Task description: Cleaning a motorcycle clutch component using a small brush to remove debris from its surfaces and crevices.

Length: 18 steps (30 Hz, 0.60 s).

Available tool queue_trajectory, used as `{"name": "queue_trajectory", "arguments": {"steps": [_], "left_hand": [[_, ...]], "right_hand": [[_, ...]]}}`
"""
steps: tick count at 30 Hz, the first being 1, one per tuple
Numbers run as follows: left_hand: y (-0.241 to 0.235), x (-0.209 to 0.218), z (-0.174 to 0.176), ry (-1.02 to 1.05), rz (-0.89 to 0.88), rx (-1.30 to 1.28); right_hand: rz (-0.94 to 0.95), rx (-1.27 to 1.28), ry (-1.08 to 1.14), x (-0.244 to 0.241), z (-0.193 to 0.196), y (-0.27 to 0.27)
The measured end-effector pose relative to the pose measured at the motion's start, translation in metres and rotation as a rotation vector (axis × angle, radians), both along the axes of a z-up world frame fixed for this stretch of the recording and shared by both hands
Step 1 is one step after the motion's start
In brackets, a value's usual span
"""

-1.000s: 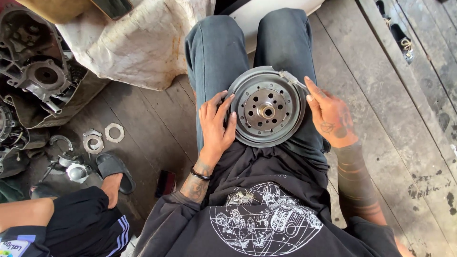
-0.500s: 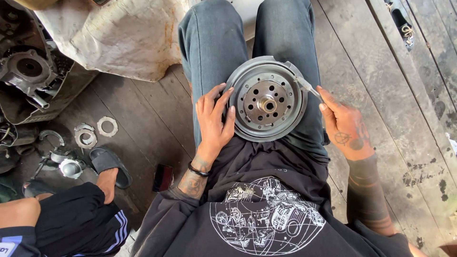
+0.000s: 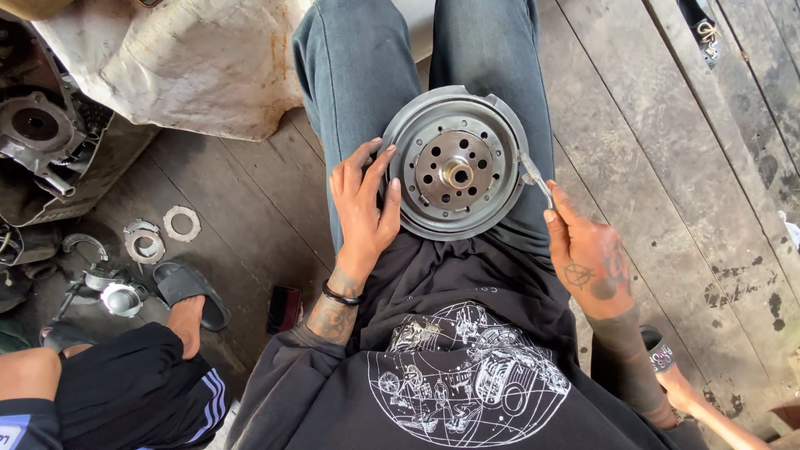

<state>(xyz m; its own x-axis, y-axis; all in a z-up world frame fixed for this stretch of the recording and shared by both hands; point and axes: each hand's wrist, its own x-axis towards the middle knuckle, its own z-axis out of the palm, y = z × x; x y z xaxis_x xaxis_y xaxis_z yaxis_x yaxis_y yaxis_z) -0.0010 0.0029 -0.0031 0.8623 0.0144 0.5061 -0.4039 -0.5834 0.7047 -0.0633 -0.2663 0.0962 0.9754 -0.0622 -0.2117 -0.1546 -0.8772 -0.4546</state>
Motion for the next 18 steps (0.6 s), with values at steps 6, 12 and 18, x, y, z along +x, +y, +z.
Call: {"name": "queue_trajectory", "arguments": {"steps": [6,12,18], "left_hand": [[-0.001,-0.001,0.002,0.007,0.004,-0.003],[0.0,-0.001,0.001,0.008,0.002,-0.005],[0.0,-0.001,0.003,0.013,0.002,-0.015]], "right_hand": [[0.004,-0.041,-0.031,-0.001,0.001,0.008],[0.028,-0.038,-0.038,0.012,-0.001,0.007],[0.094,-0.083,-0.044,0.03,-0.001,-0.001]]}}
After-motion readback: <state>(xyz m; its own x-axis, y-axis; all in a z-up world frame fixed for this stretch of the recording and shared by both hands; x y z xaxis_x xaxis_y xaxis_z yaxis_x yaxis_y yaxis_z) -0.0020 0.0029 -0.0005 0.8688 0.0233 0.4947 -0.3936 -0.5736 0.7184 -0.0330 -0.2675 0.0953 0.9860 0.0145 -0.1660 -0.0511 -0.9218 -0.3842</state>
